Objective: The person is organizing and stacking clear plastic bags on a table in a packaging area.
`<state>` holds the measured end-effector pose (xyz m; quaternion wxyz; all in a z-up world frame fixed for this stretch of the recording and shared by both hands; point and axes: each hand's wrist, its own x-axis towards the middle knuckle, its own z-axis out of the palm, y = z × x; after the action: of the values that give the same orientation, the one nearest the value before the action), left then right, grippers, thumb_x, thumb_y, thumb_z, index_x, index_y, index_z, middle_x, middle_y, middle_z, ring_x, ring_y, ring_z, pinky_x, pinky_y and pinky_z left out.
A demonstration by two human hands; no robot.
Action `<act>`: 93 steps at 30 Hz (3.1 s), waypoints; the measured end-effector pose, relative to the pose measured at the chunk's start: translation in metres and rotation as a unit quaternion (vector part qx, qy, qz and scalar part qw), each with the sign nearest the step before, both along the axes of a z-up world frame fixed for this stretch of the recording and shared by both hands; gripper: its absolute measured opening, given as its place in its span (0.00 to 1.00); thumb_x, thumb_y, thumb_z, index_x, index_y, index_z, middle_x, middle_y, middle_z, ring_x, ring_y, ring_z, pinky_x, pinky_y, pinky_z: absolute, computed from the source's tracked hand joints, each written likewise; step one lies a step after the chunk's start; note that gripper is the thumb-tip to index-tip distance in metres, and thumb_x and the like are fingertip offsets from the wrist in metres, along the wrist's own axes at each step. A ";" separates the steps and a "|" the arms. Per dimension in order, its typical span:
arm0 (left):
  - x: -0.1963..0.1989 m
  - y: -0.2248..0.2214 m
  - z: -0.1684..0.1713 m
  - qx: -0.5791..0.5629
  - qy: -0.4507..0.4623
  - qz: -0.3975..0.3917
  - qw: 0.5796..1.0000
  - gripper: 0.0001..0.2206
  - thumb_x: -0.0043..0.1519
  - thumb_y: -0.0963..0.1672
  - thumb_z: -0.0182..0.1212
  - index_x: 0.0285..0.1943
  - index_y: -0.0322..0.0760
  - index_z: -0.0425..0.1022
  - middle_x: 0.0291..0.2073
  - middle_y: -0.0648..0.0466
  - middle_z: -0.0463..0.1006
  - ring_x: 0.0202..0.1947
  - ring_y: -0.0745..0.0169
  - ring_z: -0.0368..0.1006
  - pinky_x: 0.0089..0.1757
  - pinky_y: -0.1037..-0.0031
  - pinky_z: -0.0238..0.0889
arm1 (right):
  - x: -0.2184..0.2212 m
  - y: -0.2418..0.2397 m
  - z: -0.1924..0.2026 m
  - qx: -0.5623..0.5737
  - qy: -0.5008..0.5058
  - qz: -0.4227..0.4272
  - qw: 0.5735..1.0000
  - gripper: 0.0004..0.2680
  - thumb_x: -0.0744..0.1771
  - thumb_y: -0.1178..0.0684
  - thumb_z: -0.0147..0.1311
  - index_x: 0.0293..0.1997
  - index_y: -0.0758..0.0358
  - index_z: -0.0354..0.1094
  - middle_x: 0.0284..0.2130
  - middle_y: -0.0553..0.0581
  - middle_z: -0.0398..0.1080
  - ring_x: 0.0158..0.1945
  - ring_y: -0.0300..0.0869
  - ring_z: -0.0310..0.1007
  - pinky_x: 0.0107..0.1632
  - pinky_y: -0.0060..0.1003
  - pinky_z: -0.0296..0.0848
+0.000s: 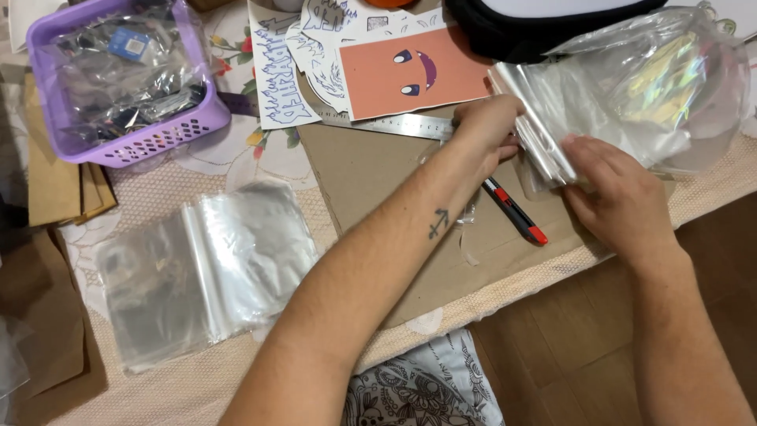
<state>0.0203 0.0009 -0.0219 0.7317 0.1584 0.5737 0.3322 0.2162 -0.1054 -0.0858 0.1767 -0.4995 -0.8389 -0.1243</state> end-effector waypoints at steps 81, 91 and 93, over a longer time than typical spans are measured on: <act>-0.403 -0.169 0.001 0.298 0.012 0.125 0.946 0.32 0.55 0.36 0.67 0.67 0.43 0.57 0.49 0.44 0.75 0.48 0.55 0.74 0.46 0.66 0.73 | -0.400 -0.037 0.065 -0.626 0.579 -0.041 0.521 0.18 0.61 0.60 0.64 0.54 0.76 0.65 0.37 0.70 0.76 0.38 0.57 0.80 0.43 0.53 0.79; -0.402 -0.166 0.005 0.208 -0.040 0.133 0.968 0.40 0.61 0.39 0.59 0.79 0.41 0.37 0.63 0.43 0.60 0.60 0.52 0.64 0.55 0.59 0.65 | -0.379 -0.045 0.041 -0.689 0.591 -0.086 0.412 0.23 0.63 0.55 0.59 0.63 0.72 0.58 0.38 0.68 0.74 0.37 0.57 0.79 0.40 0.57 0.79; -0.400 -0.166 0.005 0.215 -0.042 0.133 0.967 0.39 0.61 0.39 0.59 0.79 0.42 0.38 0.62 0.45 0.61 0.60 0.54 0.64 0.55 0.59 0.66 | -0.389 -0.046 0.060 -0.682 0.585 -0.094 0.429 0.23 0.63 0.55 0.59 0.63 0.72 0.58 0.38 0.67 0.74 0.38 0.56 0.79 0.41 0.56 0.79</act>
<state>-0.3792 -0.1650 -0.0170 0.6533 0.2205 0.4733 0.5482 -0.1725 -0.1517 -0.0261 0.2140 -0.4867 -0.2943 0.7941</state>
